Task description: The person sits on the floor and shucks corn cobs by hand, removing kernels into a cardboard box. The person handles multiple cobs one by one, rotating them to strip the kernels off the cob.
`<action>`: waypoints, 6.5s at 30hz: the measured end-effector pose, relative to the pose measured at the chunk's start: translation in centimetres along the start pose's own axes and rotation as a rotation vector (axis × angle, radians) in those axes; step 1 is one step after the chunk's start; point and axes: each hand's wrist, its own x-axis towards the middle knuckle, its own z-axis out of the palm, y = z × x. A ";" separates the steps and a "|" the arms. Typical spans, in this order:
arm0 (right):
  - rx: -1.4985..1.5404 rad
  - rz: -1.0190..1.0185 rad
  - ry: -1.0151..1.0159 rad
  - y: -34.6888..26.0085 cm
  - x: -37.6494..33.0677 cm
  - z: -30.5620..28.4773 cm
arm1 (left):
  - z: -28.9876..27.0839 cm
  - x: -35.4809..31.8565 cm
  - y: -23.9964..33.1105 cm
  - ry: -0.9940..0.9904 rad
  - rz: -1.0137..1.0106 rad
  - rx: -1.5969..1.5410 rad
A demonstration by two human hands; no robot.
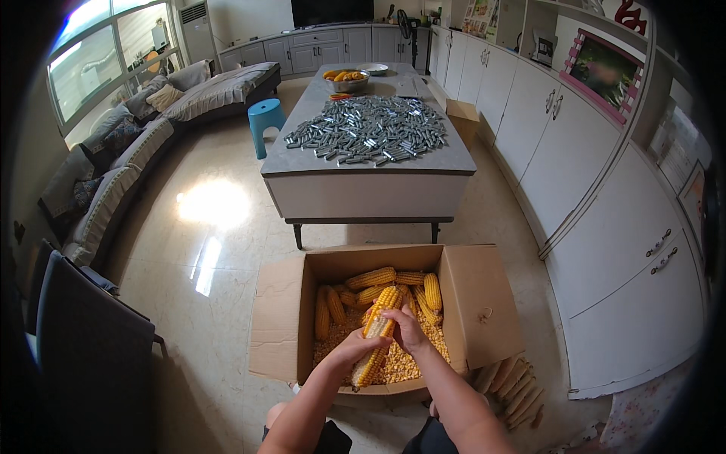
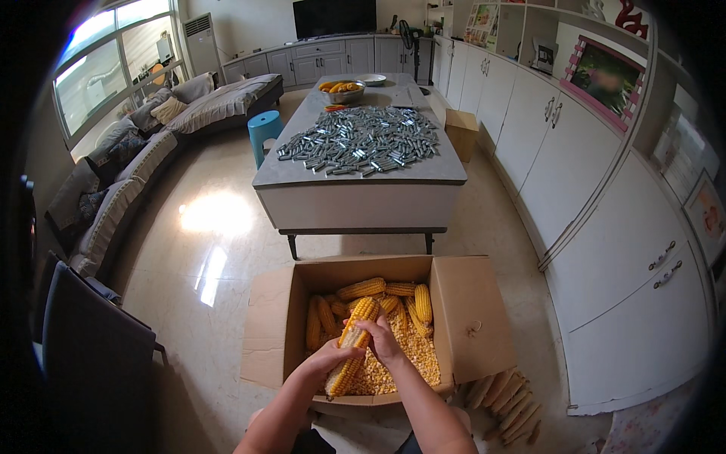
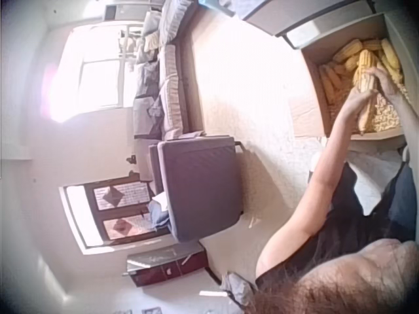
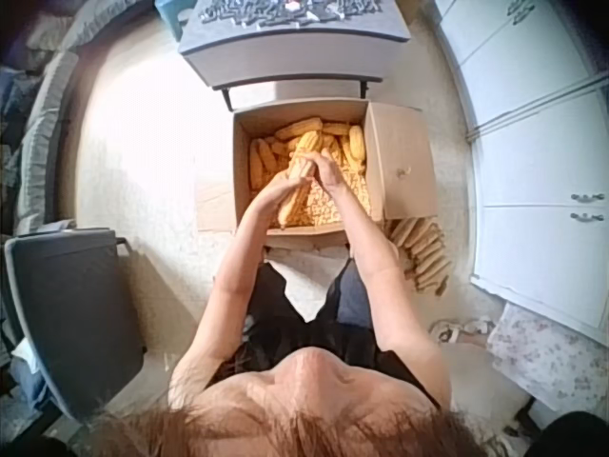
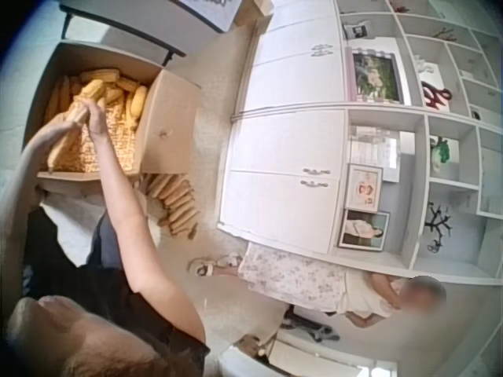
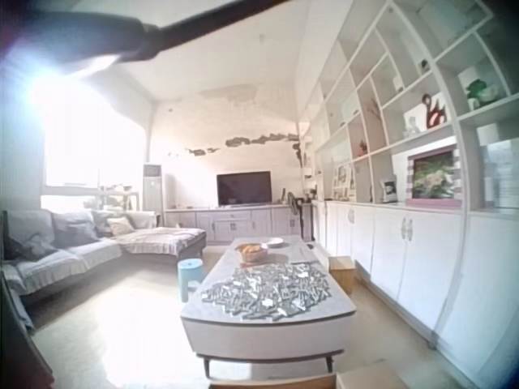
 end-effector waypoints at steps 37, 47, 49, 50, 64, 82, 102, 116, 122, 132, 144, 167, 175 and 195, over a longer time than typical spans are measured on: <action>-0.051 0.010 0.025 -0.3 -0.1 0.3 | 0.8 -0.1 0.2 0.089 0.060 0.153; 0.051 -0.025 -0.053 0.3 0.4 -1.0 | 0.9 0.3 -0.4 0.124 0.218 0.233; -0.086 -0.027 0.001 0.0 0.3 0.1 | 0.9 0.2 -0.2 0.130 0.174 0.261; -0.154 -0.029 0.028 -0.3 0.2 0.6 | 1.0 -0.2 0.4 0.123 0.118 0.245; -0.343 -0.033 -0.004 -1.1 -0.2 -0.3 | -0.2 0.5 -0.4 0.105 0.078 0.144; -0.595 -0.104 0.107 -0.5 -0.1 0.0 | 0.5 0.4 -0.3 0.233 0.253 0.306; -0.680 -0.154 0.225 1.2 0.4 -0.1 | 1.6 0.6 -0.8 0.295 0.288 0.388; -0.521 -0.077 0.060 0.5 0.6 0.1 | 0.4 1.0 -0.9 0.274 0.262 0.311; -0.345 -0.076 0.210 0.7 0.7 -0.1 | 0.9 0.7 -0.5 0.337 0.343 0.469; -0.271 -0.108 0.171 1.7 1.4 -1.1 | 1.1 0.9 -0.9 0.297 0.342 0.412; -0.405 -0.176 0.146 1.3 1.0 -0.2 | 1.2 0.8 -0.6 0.224 0.268 0.254; -0.366 -0.116 0.201 1.1 0.2 -0.8 | 2.0 0.5 -0.9 0.267 0.297 0.401; 0.003 0.000 0.017 0.3 0.5 -0.9 | 1.3 0.9 0.5 0.153 0.126 0.073; -0.168 0.009 0.096 -1.5 0.3 0.6 | 1.0 1.9 0.2 0.118 0.070 0.059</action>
